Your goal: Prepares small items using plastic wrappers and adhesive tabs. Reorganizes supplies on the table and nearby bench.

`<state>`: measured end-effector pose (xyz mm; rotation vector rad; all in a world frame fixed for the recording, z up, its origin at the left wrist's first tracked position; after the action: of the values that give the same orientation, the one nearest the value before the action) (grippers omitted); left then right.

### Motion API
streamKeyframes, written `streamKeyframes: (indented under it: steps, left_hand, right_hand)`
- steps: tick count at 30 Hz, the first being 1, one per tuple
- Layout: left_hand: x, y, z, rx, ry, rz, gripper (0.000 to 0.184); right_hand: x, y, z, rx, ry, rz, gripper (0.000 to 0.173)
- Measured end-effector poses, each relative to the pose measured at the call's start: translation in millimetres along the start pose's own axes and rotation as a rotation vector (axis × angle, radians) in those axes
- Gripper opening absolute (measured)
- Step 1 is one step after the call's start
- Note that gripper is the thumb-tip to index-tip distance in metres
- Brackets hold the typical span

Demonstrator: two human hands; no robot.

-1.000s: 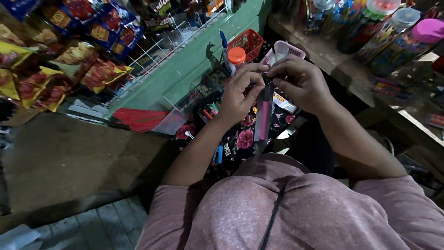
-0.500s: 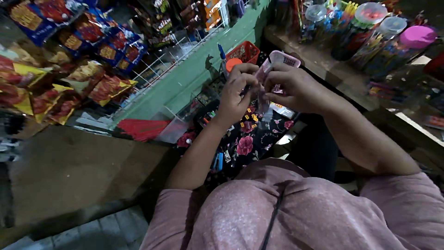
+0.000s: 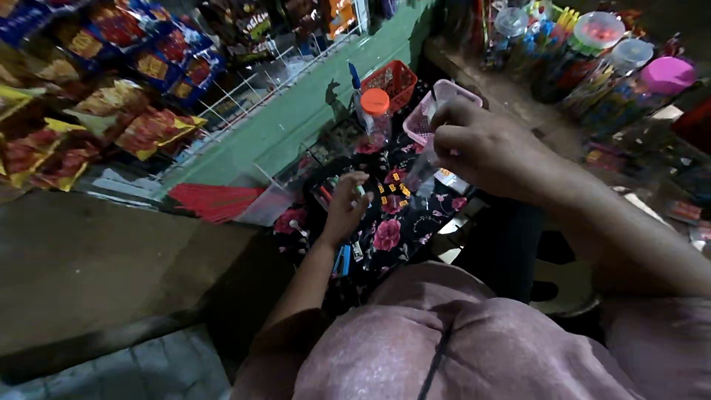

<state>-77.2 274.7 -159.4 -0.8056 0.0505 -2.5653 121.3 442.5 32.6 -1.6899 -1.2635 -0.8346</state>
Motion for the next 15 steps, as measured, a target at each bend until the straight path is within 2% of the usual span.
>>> streamKeyframes:
  steps: [2, 4, 6, 8, 9, 13, 15]
  left_hand:
    - [-10.3, 5.6, -7.9, 0.142, 0.067, -0.07, 0.056]
    - [-26.3, 11.0, -14.3, 0.225, 0.156, -0.141, 0.069]
    - [-46.8, 6.7, -19.7, 0.171, 0.279, -0.209, 0.084]
    - [-65.3, 11.4, -13.3, 0.149, 0.44, -0.256, 0.089]
    - [-71.7, 14.1, -7.3, 0.168, 0.527, -0.259, 0.083]
    - [-86.5, 7.5, 11.0, 0.216, 0.876, -0.207, 0.036]
    - [-87.6, 7.9, 8.0, 0.285, 1.001, -0.202, 0.03]
  right_hand:
    - [5.1, -9.9, -4.9, 0.021, -0.004, 0.063, 0.015]
    - [-3.1, -18.0, -1.3, 0.026, -0.025, 0.053, 0.014]
    - [-9.1, -25.3, 6.1, 0.033, -0.052, 0.014, 0.015]
    - [-8.9, -26.2, 7.2, 0.029, -0.091, -0.029, 0.018]
    - [-7.9, -24.9, 8.6, 0.021, -0.108, -0.021, 0.02]
    - [-3.2, -12.3, 27.0, -0.133, -0.21, 0.105, 0.025]
    - [-1.2, -2.7, 40.7, -0.262, -0.265, 0.179, 0.027]
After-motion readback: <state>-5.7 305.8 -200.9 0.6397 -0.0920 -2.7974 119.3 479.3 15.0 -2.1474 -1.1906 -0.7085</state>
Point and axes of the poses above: each hand's wrist, its own y-axis away from the middle knuckle, its own x-axis out of the back of the hand, z = x × y, the point moved 2 cm from there along -y, towards the middle knuckle, and after that the axes turned 7 degrees about -y, right-handed, at the moved point
